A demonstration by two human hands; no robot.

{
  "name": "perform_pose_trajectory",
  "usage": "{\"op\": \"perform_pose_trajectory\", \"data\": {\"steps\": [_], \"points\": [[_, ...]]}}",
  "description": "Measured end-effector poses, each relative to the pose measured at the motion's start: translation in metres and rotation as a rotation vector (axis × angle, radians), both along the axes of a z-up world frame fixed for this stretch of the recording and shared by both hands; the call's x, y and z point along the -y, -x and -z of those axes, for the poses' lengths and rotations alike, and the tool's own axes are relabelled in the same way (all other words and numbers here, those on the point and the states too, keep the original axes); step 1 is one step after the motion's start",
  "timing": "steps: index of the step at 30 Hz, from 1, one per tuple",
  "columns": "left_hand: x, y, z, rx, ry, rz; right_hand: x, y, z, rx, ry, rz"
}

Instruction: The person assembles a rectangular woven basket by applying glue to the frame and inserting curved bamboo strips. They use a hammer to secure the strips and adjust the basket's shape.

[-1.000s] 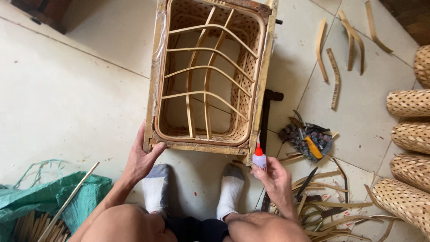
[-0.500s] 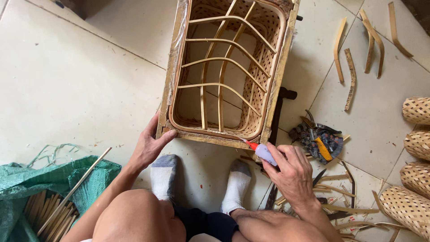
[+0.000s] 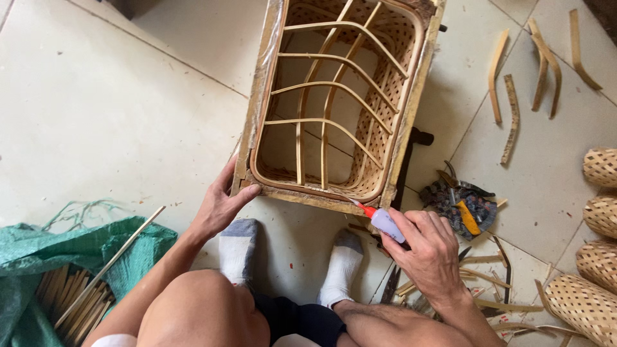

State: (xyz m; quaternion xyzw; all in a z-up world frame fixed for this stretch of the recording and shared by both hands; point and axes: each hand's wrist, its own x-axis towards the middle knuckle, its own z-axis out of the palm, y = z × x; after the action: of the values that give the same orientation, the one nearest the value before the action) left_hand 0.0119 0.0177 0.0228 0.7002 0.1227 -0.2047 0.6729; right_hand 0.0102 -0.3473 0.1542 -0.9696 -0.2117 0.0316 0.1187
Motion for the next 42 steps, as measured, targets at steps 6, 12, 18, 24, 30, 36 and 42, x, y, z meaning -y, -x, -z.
{"op": "perform_pose_trajectory", "data": {"steps": [6,12,18,24,30,36,42], "points": [[-0.002,0.001,0.007,0.017,0.079,-0.019,-0.018,-0.008,0.013,0.028,-0.021,-0.13],[-0.003,0.003,0.011,-0.009,0.065,-0.021,-0.022,-0.013,0.012,0.031,0.054,-0.191],[-0.003,0.002,0.007,-0.01,0.057,-0.023,-0.031,-0.019,-0.003,0.003,0.0,-0.167],[-0.004,0.0,0.001,0.009,0.062,-0.018,-0.043,-0.024,0.006,-0.012,0.028,-0.232],[-0.004,0.0,0.004,0.005,0.049,-0.015,-0.036,-0.022,0.015,0.002,0.052,-0.277],[-0.005,0.001,0.008,0.048,0.053,-0.028,-0.051,-0.03,0.017,-0.024,-0.036,-0.258],[-0.005,0.002,0.007,0.055,0.09,-0.04,-0.071,-0.038,0.012,-0.022,0.051,-0.299]]}}
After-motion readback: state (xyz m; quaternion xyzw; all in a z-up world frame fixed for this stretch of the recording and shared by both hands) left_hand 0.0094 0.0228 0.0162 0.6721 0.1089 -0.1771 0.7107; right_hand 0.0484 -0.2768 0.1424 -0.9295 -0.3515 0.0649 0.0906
